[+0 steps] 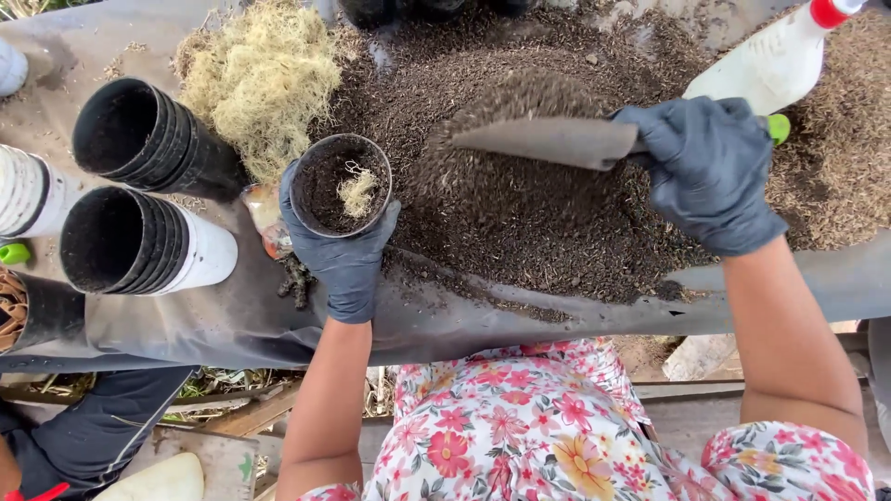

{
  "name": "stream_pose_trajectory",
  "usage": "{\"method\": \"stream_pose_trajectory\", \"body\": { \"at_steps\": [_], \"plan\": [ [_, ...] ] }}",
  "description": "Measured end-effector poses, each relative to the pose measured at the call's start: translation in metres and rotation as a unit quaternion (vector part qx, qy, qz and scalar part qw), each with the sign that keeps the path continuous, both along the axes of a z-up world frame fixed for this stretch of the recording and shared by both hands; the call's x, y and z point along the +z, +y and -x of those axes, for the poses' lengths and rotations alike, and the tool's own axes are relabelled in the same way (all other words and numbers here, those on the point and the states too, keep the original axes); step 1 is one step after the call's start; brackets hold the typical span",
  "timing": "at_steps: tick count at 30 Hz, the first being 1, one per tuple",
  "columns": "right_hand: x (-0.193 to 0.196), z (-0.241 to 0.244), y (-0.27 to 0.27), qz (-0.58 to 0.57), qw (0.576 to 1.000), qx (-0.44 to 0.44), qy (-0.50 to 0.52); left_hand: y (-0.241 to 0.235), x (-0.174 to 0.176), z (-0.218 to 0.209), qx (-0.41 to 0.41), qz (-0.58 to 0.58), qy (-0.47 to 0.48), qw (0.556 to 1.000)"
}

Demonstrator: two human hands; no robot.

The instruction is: Filling small plastic nursery pots with soil and organic fibers using a hand trowel at a potting station.

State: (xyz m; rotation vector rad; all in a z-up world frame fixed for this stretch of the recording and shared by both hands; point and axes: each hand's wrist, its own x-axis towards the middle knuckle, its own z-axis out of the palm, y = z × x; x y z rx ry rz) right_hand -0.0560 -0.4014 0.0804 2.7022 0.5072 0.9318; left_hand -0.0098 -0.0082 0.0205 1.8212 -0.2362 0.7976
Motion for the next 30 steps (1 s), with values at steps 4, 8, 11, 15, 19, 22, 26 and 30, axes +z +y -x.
{"method": "stream_pose_trajectory", "body": {
  "at_steps": [4, 8, 11, 15, 19, 22, 26, 30],
  "plan": [
    [-0.046, 0.013, -0.064, -0.036, 0.999, -0.008, 0.028, 0.004, -0.008, -0.004, 0.014, 0.000, 0.003, 1.000],
    [-0.071, 0.063, -0.094, -0.208, 0.965, -0.016, 0.159, 0.002, -0.004, -0.002, -0.003, 0.001, -0.005, 1.000],
    [-0.058, 0.109, -0.085, -0.163, 0.966, 0.029, 0.199, -0.001, -0.002, -0.001, -0.020, 0.005, 0.000, 1.000],
    [-0.078, 0.147, -0.104, -0.090, 0.961, -0.039, 0.258, 0.001, -0.004, -0.002, -0.042, 0.005, 0.005, 0.999],
    [-0.085, 0.127, -0.097, -0.073, 0.951, -0.027, 0.299, 0.005, -0.011, -0.002, -0.019, -0.037, 0.002, 0.999],
    [-0.077, 0.094, -0.082, -0.076, 0.974, 0.084, 0.198, 0.006, -0.010, -0.001, 0.019, -0.069, 0.009, 0.997],
    [-0.083, 0.065, -0.076, -0.113, 0.962, 0.166, 0.186, 0.008, -0.011, -0.002, 0.006, -0.044, 0.002, 0.999],
    [-0.093, 0.060, -0.079, -0.066, 0.978, 0.134, 0.144, 0.004, -0.005, 0.000, -0.008, -0.030, -0.010, 0.999]
  ]
}}
